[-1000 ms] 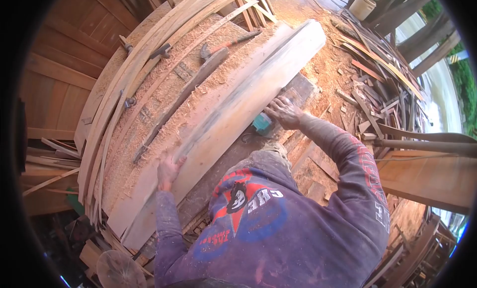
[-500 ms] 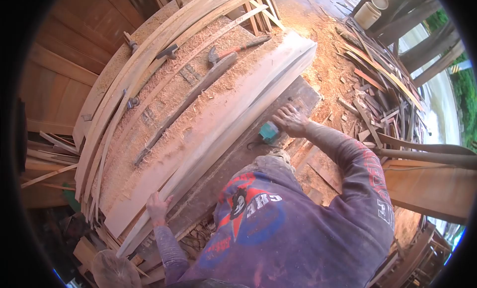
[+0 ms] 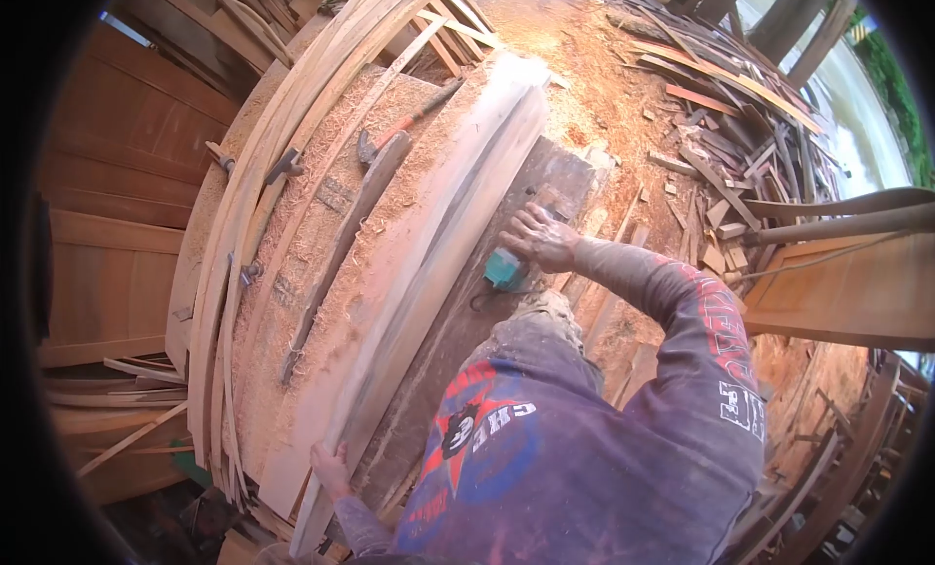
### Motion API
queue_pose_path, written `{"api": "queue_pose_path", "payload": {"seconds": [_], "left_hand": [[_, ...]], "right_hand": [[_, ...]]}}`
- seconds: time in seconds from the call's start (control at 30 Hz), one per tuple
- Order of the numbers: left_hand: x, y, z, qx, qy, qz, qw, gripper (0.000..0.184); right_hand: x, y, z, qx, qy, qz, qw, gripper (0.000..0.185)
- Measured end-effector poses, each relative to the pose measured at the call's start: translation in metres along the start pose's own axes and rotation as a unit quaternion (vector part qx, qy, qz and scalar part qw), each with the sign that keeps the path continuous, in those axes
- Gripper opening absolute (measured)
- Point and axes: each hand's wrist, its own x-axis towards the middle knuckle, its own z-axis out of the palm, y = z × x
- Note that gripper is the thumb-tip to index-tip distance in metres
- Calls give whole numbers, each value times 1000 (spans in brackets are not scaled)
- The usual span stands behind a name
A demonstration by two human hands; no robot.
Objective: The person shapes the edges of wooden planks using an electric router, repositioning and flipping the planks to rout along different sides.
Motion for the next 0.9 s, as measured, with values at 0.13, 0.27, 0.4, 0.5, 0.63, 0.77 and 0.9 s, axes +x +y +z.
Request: {"api": "queue_pose_path", "payload": {"seconds": [0.13,0.27,0.4,0.5,0.63,0.77,0.9], "left_hand": [[-1,10,-6,-9,-18,-42,999,72],[0,26,-12,-22,-24,-71,997,74],[6,49,-19,53,-74,-118,989,85],[4,54,-12,75,-75,-145,984,94],[-1,48,-4,79,-56,-149,984,105],[4,57,-12,72,-109,-193,973,107],[3,53,2,98,-96,-212,968,106]], "right_hand": [[-9,-1,-6,17,22,-17,999,68],[-14,12,-10,49,14,-39,998,72],[-9,26,-37,140,68,-137,978,77],[4,72,-79,192,211,-61,956,76],[33,188,-65,384,376,297,789,60],[49,202,-65,389,368,243,809,28],[62,186,-36,431,456,281,726,20]]}}
